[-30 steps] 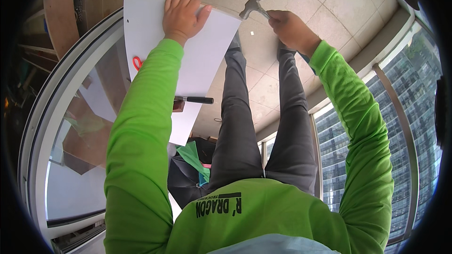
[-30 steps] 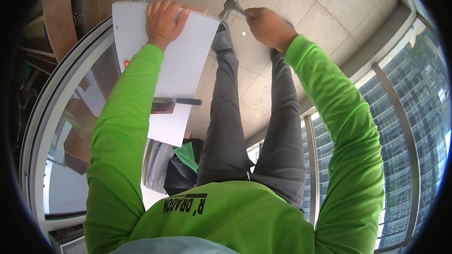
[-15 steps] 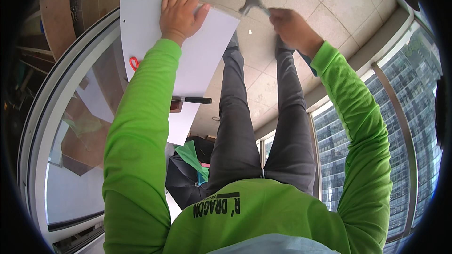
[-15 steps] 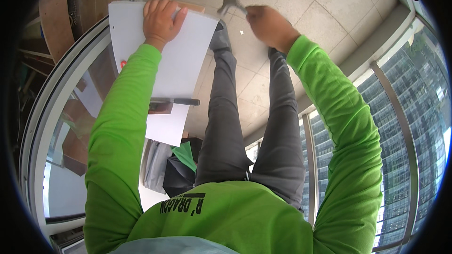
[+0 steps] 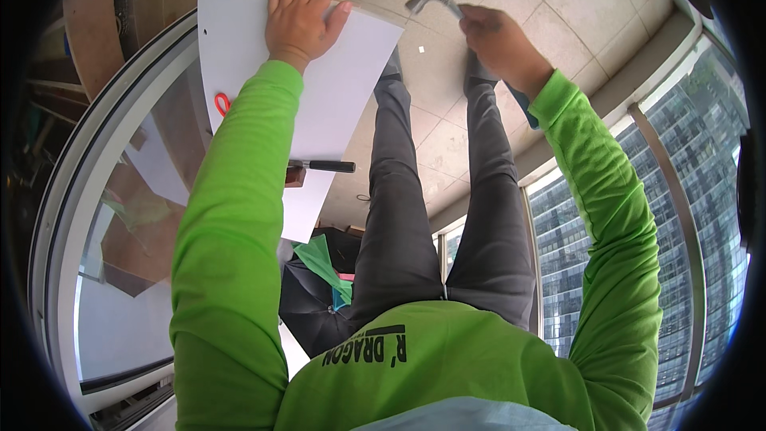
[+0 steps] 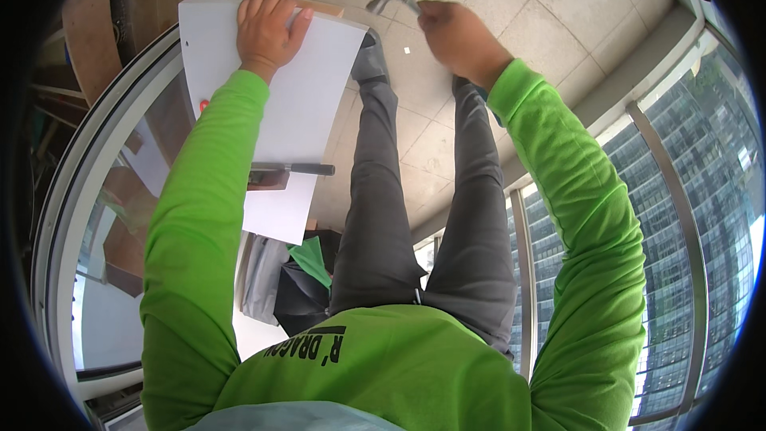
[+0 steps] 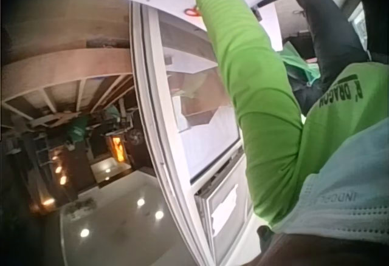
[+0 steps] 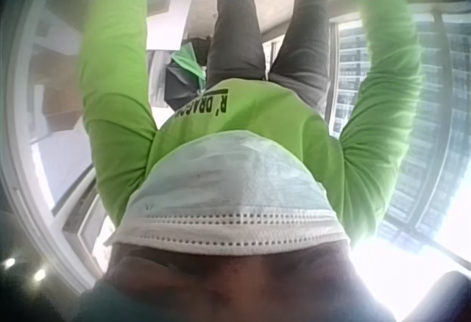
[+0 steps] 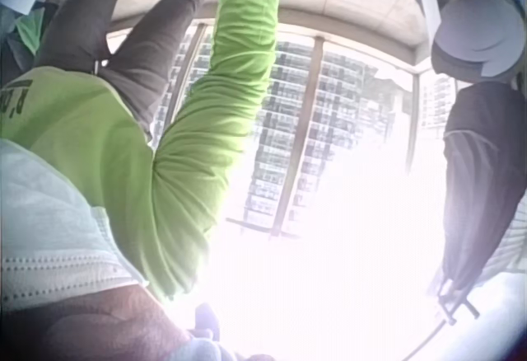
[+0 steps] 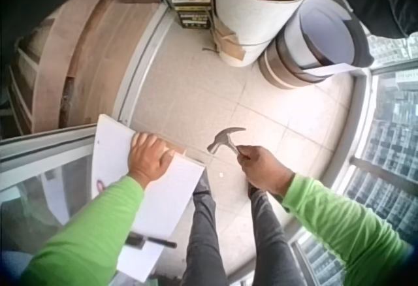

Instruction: The person uses a hammer to tap a white board, then smooths its edge with a sanding block. They move to a wooden cabinet frame, placing tools inside, and return to the white board to scrape its edge with a metal tool.

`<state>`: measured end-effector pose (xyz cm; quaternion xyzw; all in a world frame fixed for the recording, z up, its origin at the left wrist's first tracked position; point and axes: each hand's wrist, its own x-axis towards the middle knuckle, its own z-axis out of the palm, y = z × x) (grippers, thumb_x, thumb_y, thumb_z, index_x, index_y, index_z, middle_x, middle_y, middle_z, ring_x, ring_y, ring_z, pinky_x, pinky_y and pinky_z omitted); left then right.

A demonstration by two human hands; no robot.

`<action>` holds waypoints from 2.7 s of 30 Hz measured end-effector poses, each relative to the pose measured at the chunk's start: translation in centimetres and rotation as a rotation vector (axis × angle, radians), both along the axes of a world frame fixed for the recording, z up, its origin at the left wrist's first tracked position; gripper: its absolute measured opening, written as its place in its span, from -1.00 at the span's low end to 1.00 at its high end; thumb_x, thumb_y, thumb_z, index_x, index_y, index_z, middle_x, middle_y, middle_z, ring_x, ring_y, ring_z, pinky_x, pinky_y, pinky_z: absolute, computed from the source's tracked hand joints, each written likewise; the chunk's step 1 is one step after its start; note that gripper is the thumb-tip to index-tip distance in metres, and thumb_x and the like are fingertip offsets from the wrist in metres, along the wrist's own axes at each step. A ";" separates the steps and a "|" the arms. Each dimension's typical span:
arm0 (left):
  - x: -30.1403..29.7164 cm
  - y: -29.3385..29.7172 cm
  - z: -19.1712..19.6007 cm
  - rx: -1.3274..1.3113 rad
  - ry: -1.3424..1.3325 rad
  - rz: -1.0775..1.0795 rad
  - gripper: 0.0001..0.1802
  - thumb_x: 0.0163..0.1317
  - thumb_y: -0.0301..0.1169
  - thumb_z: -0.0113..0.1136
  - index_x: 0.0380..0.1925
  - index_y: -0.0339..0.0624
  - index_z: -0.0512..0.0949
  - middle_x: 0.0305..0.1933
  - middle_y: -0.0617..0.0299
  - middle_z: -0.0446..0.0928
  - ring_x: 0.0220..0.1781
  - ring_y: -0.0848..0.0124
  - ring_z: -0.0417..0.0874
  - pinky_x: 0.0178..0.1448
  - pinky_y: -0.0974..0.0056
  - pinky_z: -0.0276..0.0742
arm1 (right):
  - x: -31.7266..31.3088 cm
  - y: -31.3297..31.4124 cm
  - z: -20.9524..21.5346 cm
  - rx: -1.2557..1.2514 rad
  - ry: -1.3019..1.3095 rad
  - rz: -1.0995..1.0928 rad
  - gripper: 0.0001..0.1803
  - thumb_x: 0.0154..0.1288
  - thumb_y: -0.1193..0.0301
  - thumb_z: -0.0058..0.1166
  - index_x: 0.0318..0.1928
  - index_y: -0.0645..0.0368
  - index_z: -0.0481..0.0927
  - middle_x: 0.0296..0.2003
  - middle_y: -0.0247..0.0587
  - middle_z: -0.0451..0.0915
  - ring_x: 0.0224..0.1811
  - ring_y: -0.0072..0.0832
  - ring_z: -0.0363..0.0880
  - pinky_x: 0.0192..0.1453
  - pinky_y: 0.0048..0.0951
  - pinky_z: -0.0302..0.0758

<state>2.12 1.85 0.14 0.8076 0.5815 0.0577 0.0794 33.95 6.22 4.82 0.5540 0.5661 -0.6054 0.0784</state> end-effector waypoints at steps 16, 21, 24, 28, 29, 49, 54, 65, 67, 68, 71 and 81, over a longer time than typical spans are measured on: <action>0.0 -0.3 0.6 -0.070 0.009 0.035 -0.71 0.36 -0.07 0.19 -0.34 -0.04 0.57 -0.24 0.28 0.52 -0.05 0.20 0.48 0.25 0.09 0.30 | -0.8 0.2 1.0 -0.007 0.012 -0.077 -0.74 0.49 0.33 -0.06 -0.05 0.23 0.60 -0.38 0.13 0.61 -0.29 0.01 0.60 -0.11 -0.13 0.49; -0.1 -0.4 0.6 -0.084 -0.002 0.046 -0.72 0.35 -0.08 0.19 -0.34 -0.03 0.58 -0.25 0.29 0.52 -0.05 0.21 0.48 0.25 0.11 0.31 | -1.0 1.5 1.7 -0.024 -0.007 -0.032 -0.76 0.46 0.34 -0.03 -0.07 0.23 0.58 -0.35 0.17 0.61 -0.24 0.09 0.60 -0.08 -0.09 0.51; 0.2 -0.3 0.6 -0.096 -0.002 0.053 -0.73 0.36 -0.08 0.19 -0.34 -0.01 0.58 -0.26 0.30 0.51 -0.05 0.21 0.48 0.25 0.12 0.31 | -1.0 -0.8 1.0 0.171 -0.013 0.097 -0.78 0.47 0.35 -0.05 -0.12 0.25 0.56 -0.34 0.20 0.61 -0.23 0.15 0.60 -0.10 0.00 0.48; 0.0 -0.3 0.5 -0.091 -0.026 0.057 -0.76 0.37 -0.12 0.17 -0.36 0.00 0.58 -0.28 0.32 0.51 -0.06 0.22 0.49 0.26 0.12 0.32 | -0.9 1.4 1.4 -0.043 -0.052 0.043 -0.78 0.48 0.35 -0.10 -0.09 0.19 0.56 -0.30 0.19 0.63 -0.16 0.15 0.61 -0.03 0.00 0.51; -0.1 -0.3 0.5 -0.087 -0.039 0.060 -0.76 0.37 -0.13 0.17 -0.37 0.01 0.58 -0.29 0.33 0.50 -0.06 0.23 0.49 0.26 0.12 0.32 | -0.9 1.7 1.5 -0.092 -0.068 -0.002 -0.78 0.48 0.35 -0.10 -0.08 0.18 0.56 -0.30 0.19 0.63 -0.15 0.15 0.62 -0.02 0.01 0.51; -0.2 -0.8 0.1 -0.122 -0.059 0.003 -0.68 0.48 -0.09 0.01 -0.09 0.01 0.64 0.00 0.30 0.60 0.28 0.26 0.48 0.53 0.02 0.13 | -0.4 -0.8 3.2 -0.267 0.037 -0.455 -0.80 0.52 0.38 -0.11 -0.22 0.20 0.52 -0.57 -0.42 0.38 -0.68 -0.65 0.31 -0.63 -0.51 0.31; 5.6 -3.6 1.3 -0.237 0.065 -0.210 -0.30 0.54 0.07 -0.21 0.51 -0.08 0.23 0.60 0.17 0.19 0.68 0.32 0.03 0.73 -0.01 -0.32 | 3.3 -3.9 2.8 -0.275 -0.076 -0.582 -0.82 0.52 0.40 -0.11 -0.16 0.17 0.56 -0.57 -0.44 0.37 -0.70 -0.69 0.32 -0.66 -0.58 0.28; 2.8 -3.9 0.5 -0.235 -0.104 -0.002 -0.24 0.53 0.09 -0.18 0.60 0.00 0.04 0.69 0.26 0.00 0.71 0.32 -0.07 0.73 0.00 -0.30 | 2.7 -6.3 6.9 -0.238 -0.022 -0.640 -0.59 0.45 0.43 0.07 0.26 0.25 0.52 -0.59 -0.45 0.41 -0.68 -0.71 0.34 -0.62 -0.61 0.29; -1.8 -3.0 0.3 -0.163 -0.005 0.113 -0.26 0.54 0.10 -0.19 0.58 0.02 0.09 0.68 0.25 0.03 0.70 0.29 -0.04 0.72 -0.02 -0.27 | 2.6 -7.2 6.9 -0.206 0.039 -0.538 -0.58 0.45 0.43 0.10 0.27 0.24 0.53 -0.59 -0.46 0.42 -0.66 -0.73 0.32 -0.59 -0.62 0.28; -4.1 -2.8 0.3 -0.120 0.021 0.156 -0.28 0.54 0.10 -0.20 0.57 0.04 0.11 0.67 0.24 0.05 0.70 0.27 -0.03 0.72 -0.01 -0.25 | 2.4 -7.7 6.6 -0.190 0.069 -0.487 -0.58 0.45 0.43 0.11 0.27 0.23 0.53 -0.59 -0.46 0.43 -0.66 -0.74 0.31 -0.57 -0.62 0.28; -9.5 -2.1 -0.6 0.075 0.037 0.278 -0.36 0.54 0.12 -0.24 0.48 0.11 0.29 0.58 0.19 0.25 0.61 0.23 0.20 0.64 -0.03 0.01 | 0.8 -8.2 6.0 0.005 0.014 0.014 -0.54 0.39 0.43 0.18 0.28 0.17 0.53 -0.58 -0.16 0.55 -0.59 -0.42 0.53 -0.48 -0.37 0.41; -17.7 1.6 -4.2 -0.059 0.010 0.680 -0.60 0.49 -0.17 0.00 0.06 -0.24 0.59 0.06 -0.02 0.66 0.15 -0.01 0.63 0.26 0.01 0.51 | -16.5 -10.3 2.7 0.355 0.307 0.565 -0.86 0.33 0.47 0.03 -0.14 0.23 0.51 -0.20 0.06 0.60 -0.30 0.04 0.67 -0.21 -0.02 0.61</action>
